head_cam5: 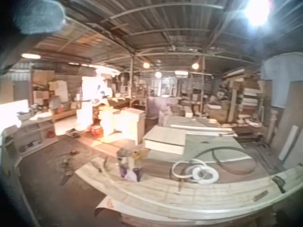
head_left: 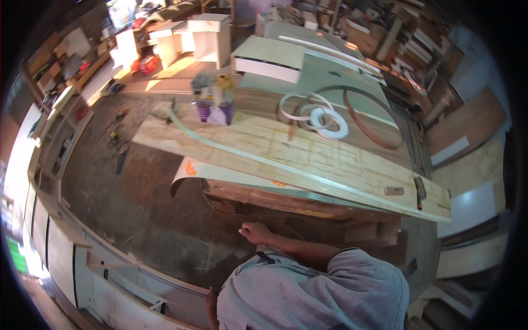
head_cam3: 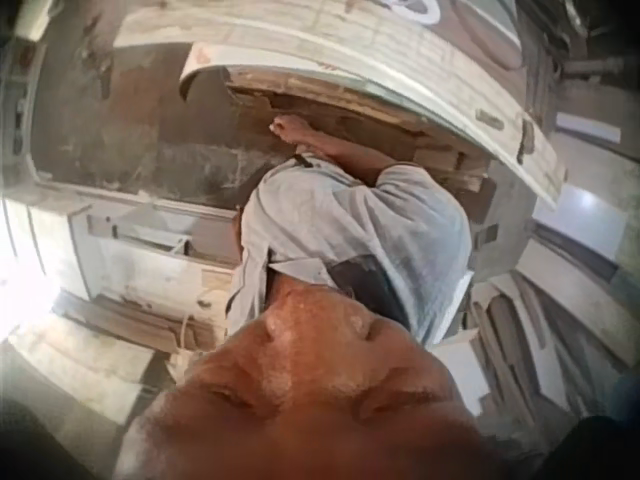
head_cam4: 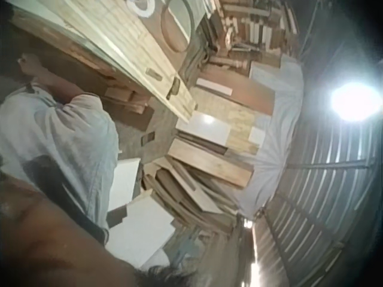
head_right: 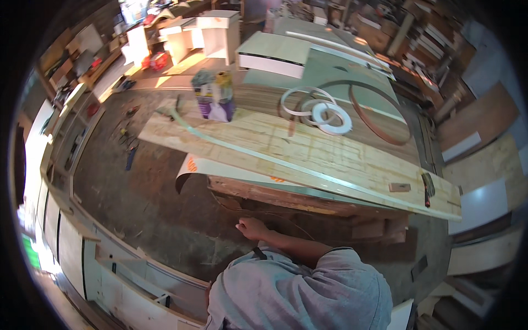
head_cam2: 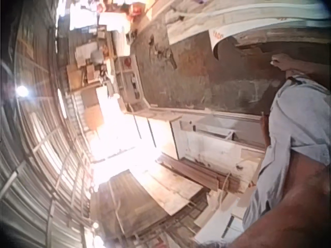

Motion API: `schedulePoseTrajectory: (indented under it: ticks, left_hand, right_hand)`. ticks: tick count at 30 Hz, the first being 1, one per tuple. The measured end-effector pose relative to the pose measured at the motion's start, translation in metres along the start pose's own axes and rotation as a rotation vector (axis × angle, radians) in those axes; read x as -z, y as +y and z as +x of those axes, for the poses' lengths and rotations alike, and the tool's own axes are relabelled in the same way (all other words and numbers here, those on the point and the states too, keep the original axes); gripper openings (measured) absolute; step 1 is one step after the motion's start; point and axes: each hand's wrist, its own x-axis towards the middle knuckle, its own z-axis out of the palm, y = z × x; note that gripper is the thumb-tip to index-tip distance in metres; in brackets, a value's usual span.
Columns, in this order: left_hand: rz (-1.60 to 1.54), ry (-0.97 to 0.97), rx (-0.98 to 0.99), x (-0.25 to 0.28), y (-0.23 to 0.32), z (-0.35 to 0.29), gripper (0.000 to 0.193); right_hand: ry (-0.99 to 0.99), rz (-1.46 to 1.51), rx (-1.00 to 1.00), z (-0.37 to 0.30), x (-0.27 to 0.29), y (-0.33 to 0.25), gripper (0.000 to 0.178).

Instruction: The person applies a laminate strip to the edge of a wooden drawer, trims the excess using a cutter, and smooths the edges with a sanding block.

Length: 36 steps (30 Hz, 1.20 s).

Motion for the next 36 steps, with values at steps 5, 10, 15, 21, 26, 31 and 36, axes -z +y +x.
schedulePoseTrajectory:
  ticks: [5, 10, 15, 21, 26, 31, 36]
  left_hand:
    - [0.090, -0.037, 0.080, -0.040, 0.003, 0.030, 0.054]
    - [0.198, -0.104, 0.089, -0.130, 0.072, 0.070, 0.046]
    - [0.214, -0.158, 0.014, -0.198, 0.141, 0.098, 0.040]
    - [0.009, -0.401, -0.160, -0.274, 0.222, 0.145, 0.032]
    - [0.438, -0.391, -0.409, -0.311, 0.274, 0.140, 0.027]
    - [0.519, -0.394, -0.309, -0.289, 0.243, 0.130, 0.027]
    - [0.572, -0.388, -0.219, -0.227, 0.199, 0.111, 0.028]
  right_hand:
    - [0.160, 0.237, 0.043, -0.002, 0.057, 0.032, 0.019]
    - [0.205, 0.275, 0.108, 0.001, 0.122, 0.092, 0.017]
    - [0.248, 0.303, 0.086, 0.003, 0.217, 0.112, 0.019]
    - [0.086, 1.125, 0.023, 0.002, 0.299, 0.117, 0.021]
    - [-0.111, 1.306, 0.327, -0.040, 0.416, -0.019, 0.027]
    - [-0.297, 1.415, 0.766, -0.078, 0.434, -0.152, 0.037]
    - [-0.347, 1.309, 0.907, -0.131, 0.446, -0.206, 0.032]
